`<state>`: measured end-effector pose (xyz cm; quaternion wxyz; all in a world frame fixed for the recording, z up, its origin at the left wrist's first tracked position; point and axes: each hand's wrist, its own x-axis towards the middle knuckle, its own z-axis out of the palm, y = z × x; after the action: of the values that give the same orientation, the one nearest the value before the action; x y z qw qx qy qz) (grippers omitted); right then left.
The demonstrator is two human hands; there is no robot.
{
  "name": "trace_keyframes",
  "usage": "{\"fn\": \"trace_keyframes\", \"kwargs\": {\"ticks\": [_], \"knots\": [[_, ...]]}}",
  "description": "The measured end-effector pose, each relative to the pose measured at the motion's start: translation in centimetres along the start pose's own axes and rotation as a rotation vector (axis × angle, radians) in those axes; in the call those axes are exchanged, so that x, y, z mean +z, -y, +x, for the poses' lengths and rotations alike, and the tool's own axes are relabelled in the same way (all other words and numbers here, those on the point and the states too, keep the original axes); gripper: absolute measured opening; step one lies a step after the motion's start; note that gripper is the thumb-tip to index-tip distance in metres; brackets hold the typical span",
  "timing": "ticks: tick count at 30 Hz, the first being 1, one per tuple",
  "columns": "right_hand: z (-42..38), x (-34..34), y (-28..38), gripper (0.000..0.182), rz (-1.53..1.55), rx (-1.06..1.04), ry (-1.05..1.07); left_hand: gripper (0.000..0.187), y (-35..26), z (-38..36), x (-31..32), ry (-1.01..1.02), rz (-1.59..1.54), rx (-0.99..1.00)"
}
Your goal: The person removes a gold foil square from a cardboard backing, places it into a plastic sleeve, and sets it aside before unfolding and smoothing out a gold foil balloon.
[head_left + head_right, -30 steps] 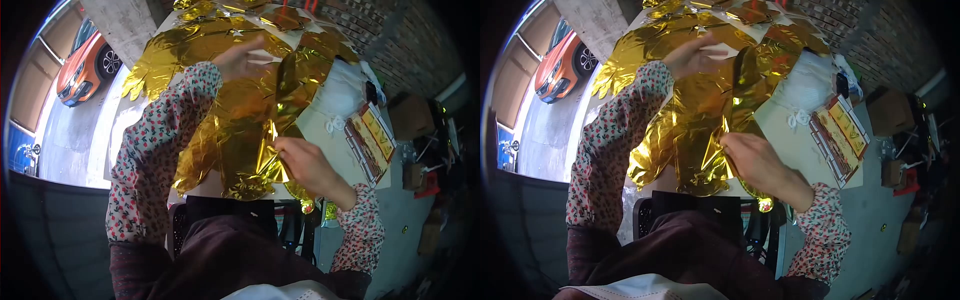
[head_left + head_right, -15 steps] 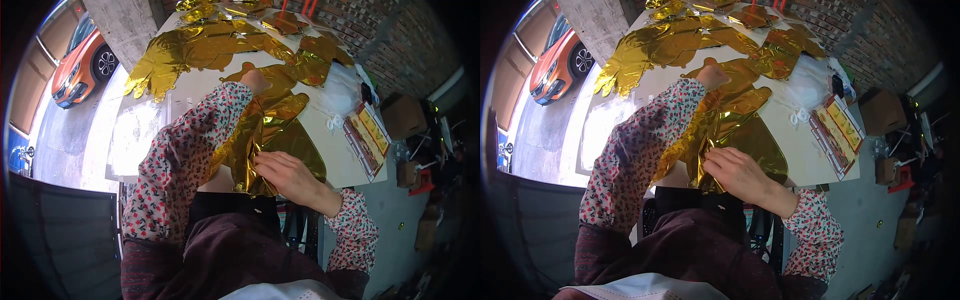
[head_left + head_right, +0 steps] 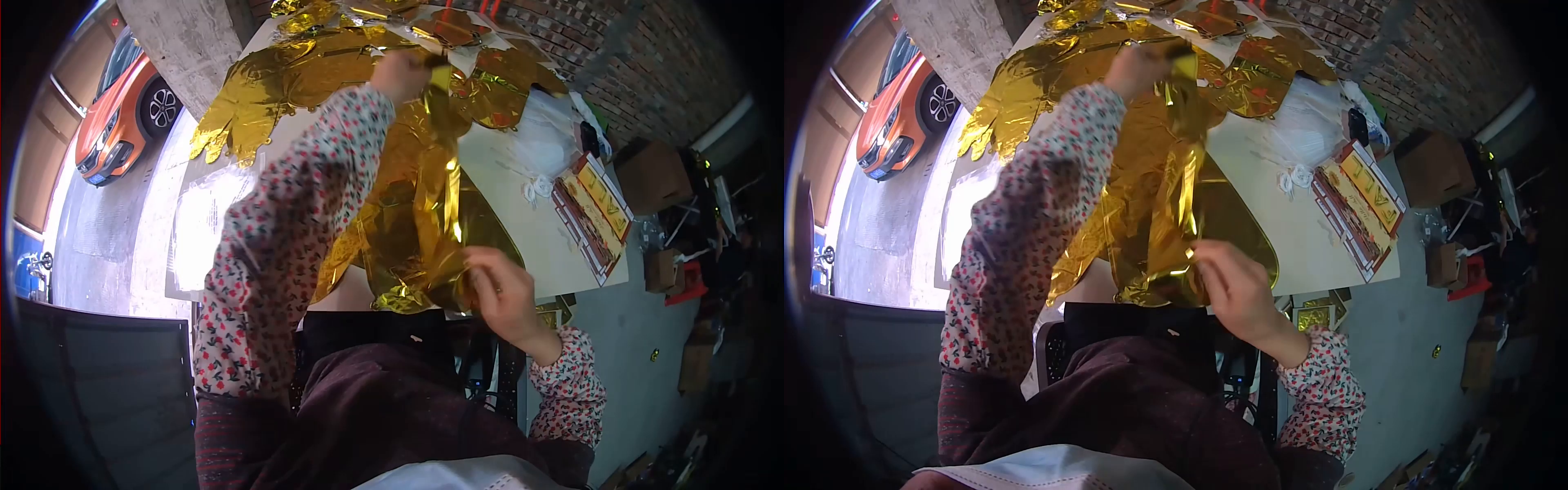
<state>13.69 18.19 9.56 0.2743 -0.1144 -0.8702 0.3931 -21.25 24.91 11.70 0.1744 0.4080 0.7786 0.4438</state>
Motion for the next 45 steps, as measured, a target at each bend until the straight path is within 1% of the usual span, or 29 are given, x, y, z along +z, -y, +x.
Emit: {"fn": "trace_keyframes", "kwargs": {"ticks": [2, 3, 4, 6, 7, 8, 9, 10, 11, 12, 15, 18, 19, 21, 24, 27, 29, 30, 31, 33, 34, 36, 37, 39, 40, 41, 42, 43, 45], "knots": [[-0.1, 1.3, -1.6, 0.008, 0.331, 0.236, -0.109, 0.03, -3.3, -0.9, -1.8, -0.077, -0.575, 0.113], [0.0, 2.0, -2.4, 0.008, 0.497, 0.352, -0.16, 0.039, -6.7, -3.3, -3.3, 0.02, -0.725, 0.062], [0.7, 2.9, -2.4, 0.008, 0.832, 0.446, -0.25, 0.032, -8.4, -4.4, -4.4, 0.077, -0.869, 0.094], [1.8, 4.3, -2.9, 0.01, 0.977, 0.504, -0.263, 0.029, -8.3, -4.7, -5.0, 0.108, -0.792, 0.183], [2.0, 4.9, -3.4, 0.011, 1.05, 0.532, -0.276, 0.034, -6.3, -4.0, -4.9, 0.082, -0.57, 0.238], [1.8, 5.6, -4.4, 0.011, 1.02, 0.524, -0.294, 0.038, -4.4, -3.5, -4.7, 0.059, -0.349, 0.291], [1.8, 5.9, -5.0, 0.011, 1.002, 0.513, -0.294, 0.037, -2.9, -4.5, -4.2, 0.036, -0.173, 0.299], [1.7, 6.0, -5.6, 0.011, 0.983, 0.501, -0.294, 0.045, 0.3, -4.3, -3.9, 0.018, 0.04, 0.382], [1.8, 5.8, -6.0, 0.011, 0.962, 0.49, -0.292, 0.043, 1.6, -5.0, -4.5, 0.152, 0.187, 0.289], [1.9, 5.1, -5.8, 0.011, 0.932, 0.444, -0.276, 0.049, 3.3, -6.2, -3.9, 0.107, 0.168, 0.289], [3.3, 3.1, -5.3, 0.012, 0.933, 0.379, -0.255, 0.06, 7.5, -7.7, -3.9, 0.253, 0.121, 0.036], [4.9, 1.5, -3.7, 0.01, 0.863, 0.311, -0.273, 0.069, 10.1, -8.5, -1.9, -0.204, 0.279, 0.227], [5.5, 1.3, -3.2, 0.009, 0.829, 0.294, -0.289, 0.069, 10.6, -8.0, -1.9, -0.098, 0.123, 0.071], [5.8, 0.1, -3.0, 0.009, 0.801, 0.277, -0.212, 0.069, 8.4, -7.7, -1.7, 0.116, -0.194, -0.241], [6.1, -1.3, -2.9, 0.009, 0.754, 0.289, -0.164, 0.062, 7.2, -5.4, 0.2, 0.275, -0.18, -0.212], [6.1, -2.3, -2.1, 0.008, 0.613, 0.203, -0.128, 0.052, 7.0, -2.1, 2.2, 0.343, -0.09, -0.177], [5.4, -3.6, -1.2, 0.008, 0.631, 0.323, 0.062, 0.042, 6.9, -0.5, 3.1, 0.388, -0.201, -0.131], [5.0, -3.1, -1.7, 0.009, 0.46, 0.238, 0.13, 0.038, 6.9, -0.2, 3.4, 0.41, -0.255, -0.11], [4.6, -2.7, -2.2, 0.01, 0.291, 0.145, 0.182, 0.034, 7.3, -0.4, 3.4, 0.341, -0.099, -0.022], [4.0, -0.9, -2.6, 0.01, 0.063, -0.145, 0.294, 0.027, 6.5, -2.0, 1.8, 0.202, 0.22, 0.157], [3.8, -0.3, -3.3, 0.009, -0.011, -0.2, 0.26, 0.029, 6.3, -3.0, 1.1, 0.142, 0.336, 0.138], [3.6, 0.4, -4.2, 0.009, -0.16, -0.31, 0.193, 0.034, 9.2, -4.7, 0.5, -0.024, 0.398, 0.223], [3.8, 0.3, -4.1, 0.008, -0.025, -0.153, 0.108, 0.036, 10.6, -5.5, 0.2, -0.108, 0.429, 0.268], [4.5, -0.6, -3.7, 0.009, 0.245, 0.171, -0.055, 0.042, 9.2, -9.0, -1.2, 0.136, 0.486, 0.218], [5.1, -0.8, -3.7, 0.009, 0.315, 0.159, -0.14, 0.046, 8.6, -10.8, -1.7, 0.258, 0.511, 0.192], [5.8, -1.0, -3.7, 0.01, 0.384, 0.146, -0.227, 0.048, 9.7, -12.2, -1.6, 0.226, 0.568, 0.335], [6.3, -0.9, -3.6, 0.013, 0.558, 0.149, -0.237, 0.051, 11.0, -13.3, -1.3, 0.192, 0.623, 0.482], [6.2, -0.8, -3.1, 0.014, 0.563, 0.064, -0.263, 0.054, 12.1, -14.0, -1.0, 0.153, 0.676, 0.63], [5.6, -0.4, -1.7, 0.015, 0.57, -0.108, -0.312, 0.06, 10.0, -15.3, -1.8, 0.347, 0.527, 0.465]]}}
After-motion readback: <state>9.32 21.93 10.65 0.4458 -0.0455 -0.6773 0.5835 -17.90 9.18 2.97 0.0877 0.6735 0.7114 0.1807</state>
